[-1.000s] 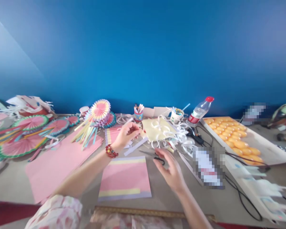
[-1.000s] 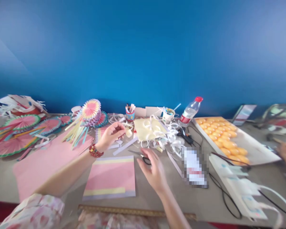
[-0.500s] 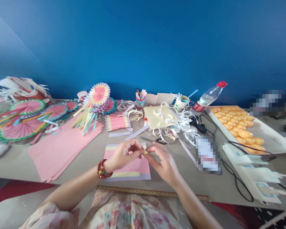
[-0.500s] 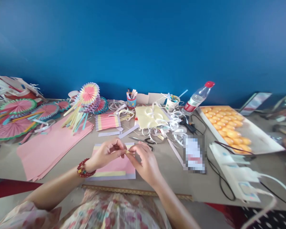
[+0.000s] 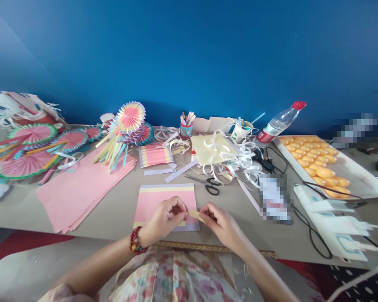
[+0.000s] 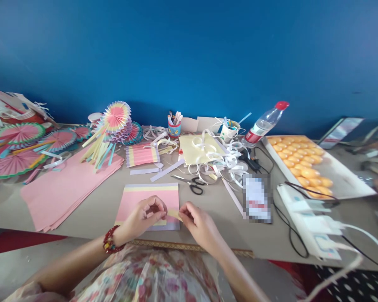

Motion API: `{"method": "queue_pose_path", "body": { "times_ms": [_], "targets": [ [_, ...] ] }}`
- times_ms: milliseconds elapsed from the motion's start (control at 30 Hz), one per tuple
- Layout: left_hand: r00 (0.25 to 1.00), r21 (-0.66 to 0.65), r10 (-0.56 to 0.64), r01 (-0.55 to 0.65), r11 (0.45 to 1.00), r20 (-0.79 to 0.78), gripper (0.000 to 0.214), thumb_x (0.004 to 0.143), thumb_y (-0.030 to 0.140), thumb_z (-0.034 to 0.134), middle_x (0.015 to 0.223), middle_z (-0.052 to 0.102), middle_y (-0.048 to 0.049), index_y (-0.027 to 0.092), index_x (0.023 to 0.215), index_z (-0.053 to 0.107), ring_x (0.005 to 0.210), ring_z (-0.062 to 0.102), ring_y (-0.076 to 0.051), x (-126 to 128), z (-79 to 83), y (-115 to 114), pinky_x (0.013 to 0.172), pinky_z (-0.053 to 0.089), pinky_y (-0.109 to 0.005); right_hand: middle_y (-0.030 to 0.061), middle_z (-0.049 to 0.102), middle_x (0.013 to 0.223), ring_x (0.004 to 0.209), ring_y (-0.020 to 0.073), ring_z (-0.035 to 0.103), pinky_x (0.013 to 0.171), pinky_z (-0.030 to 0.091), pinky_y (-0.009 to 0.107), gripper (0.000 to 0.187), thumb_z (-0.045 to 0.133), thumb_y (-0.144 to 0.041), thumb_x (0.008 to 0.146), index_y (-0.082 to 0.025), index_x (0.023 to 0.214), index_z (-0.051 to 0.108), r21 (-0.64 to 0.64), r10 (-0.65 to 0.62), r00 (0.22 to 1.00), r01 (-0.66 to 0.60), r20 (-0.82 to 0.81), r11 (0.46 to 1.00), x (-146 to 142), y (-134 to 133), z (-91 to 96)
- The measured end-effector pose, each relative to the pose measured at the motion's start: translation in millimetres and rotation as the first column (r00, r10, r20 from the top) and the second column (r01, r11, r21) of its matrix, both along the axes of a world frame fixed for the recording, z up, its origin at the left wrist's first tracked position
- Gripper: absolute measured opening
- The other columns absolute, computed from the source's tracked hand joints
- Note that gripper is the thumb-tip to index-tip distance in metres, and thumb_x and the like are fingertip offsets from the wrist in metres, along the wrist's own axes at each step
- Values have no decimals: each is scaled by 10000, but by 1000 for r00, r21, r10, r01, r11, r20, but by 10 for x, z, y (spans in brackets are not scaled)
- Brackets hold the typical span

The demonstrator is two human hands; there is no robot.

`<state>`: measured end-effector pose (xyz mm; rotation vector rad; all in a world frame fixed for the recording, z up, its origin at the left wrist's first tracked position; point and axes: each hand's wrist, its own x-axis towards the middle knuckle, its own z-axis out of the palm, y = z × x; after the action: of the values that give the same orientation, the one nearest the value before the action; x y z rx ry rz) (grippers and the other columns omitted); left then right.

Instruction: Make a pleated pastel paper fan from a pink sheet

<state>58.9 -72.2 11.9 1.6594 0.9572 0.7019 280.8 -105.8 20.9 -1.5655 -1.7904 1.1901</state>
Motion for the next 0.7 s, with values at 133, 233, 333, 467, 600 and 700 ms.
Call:
{"method": "queue_pose_path", "body": {
  "times_ms": [133, 233, 333, 467, 600, 700],
  "targets": [
    [973, 401, -46, 136, 906, -226, 135, 930, 165, 457, 954, 661, -78, 182, 952, 589, 905, 596, -181, -213, -41, -116, 821, 492, -326, -44, 597, 683, 618, 112, 530, 562, 354, 200, 184, 520, -356, 904, -214, 801, 573, -83, 39, 999, -37, 25, 996, 89, -78, -78],
    [917, 540, -102, 313, 781, -385, 217, 931, 120, 428, 1055, 653, -91, 180, 1019, 616, 990, 561, -202, -307, -115, -207, 887, 479, -363, -41, 597, 655, 607, 113, 533, 569, 363, 200, 186, 527, -353, 888, -209, 791, 593, -140, 27, 999, -22, 33, 990, 105, -77, -116],
    [873, 592, -89, 396, 702, -479, 243, 918, 112, 450, 1090, 646, -96, 164, 1097, 605, 1003, 553, -209, -317, -203, -273, 895, 482, -367, -32, 608, 647, 615, 118, 549, 576, 379, 199, 189, 541, -353, 865, -200, 775, 605, -179, 42, 999, -36, 27, 983, 77, -18, -93],
    [822, 595, -67, 463, 656, -566, 242, 906, 114, 493, 1069, 639, -85, 159, 1125, 587, 986, 555, -208, -283, -277, -301, 900, 472, -360, -21, 653, 678, 630, 128, 572, 568, 375, 199, 164, 600, -340, 812, -198, 737, 635, -203, 118, 986, -92, 121, 975, 24, 84, -23],
    [790, 566, -80, 501, 655, -608, 242, 909, 97, 481, 1071, 629, -76, 169, 1118, 580, 965, 553, -207, -269, -297, -292, 893, 457, -357, -22, 671, 674, 623, 130, 589, 561, 360, 200, 139, 604, -329, 804, -210, 752, 654, -208, 150, 969, -108, 197, 972, -2, 145, -16],
    [784, 552, -89, 508, 662, -615, 256, 914, 97, 468, 1101, 622, -83, 167, 1139, 568, 973, 549, -211, -270, -296, -288, 898, 447, -362, -26, 668, 652, 613, 126, 592, 564, 355, 200, 151, 591, -332, 815, -212, 744, 649, -214, 156, 962, -107, 223, 971, -18, 167, -27]
  ]
}}
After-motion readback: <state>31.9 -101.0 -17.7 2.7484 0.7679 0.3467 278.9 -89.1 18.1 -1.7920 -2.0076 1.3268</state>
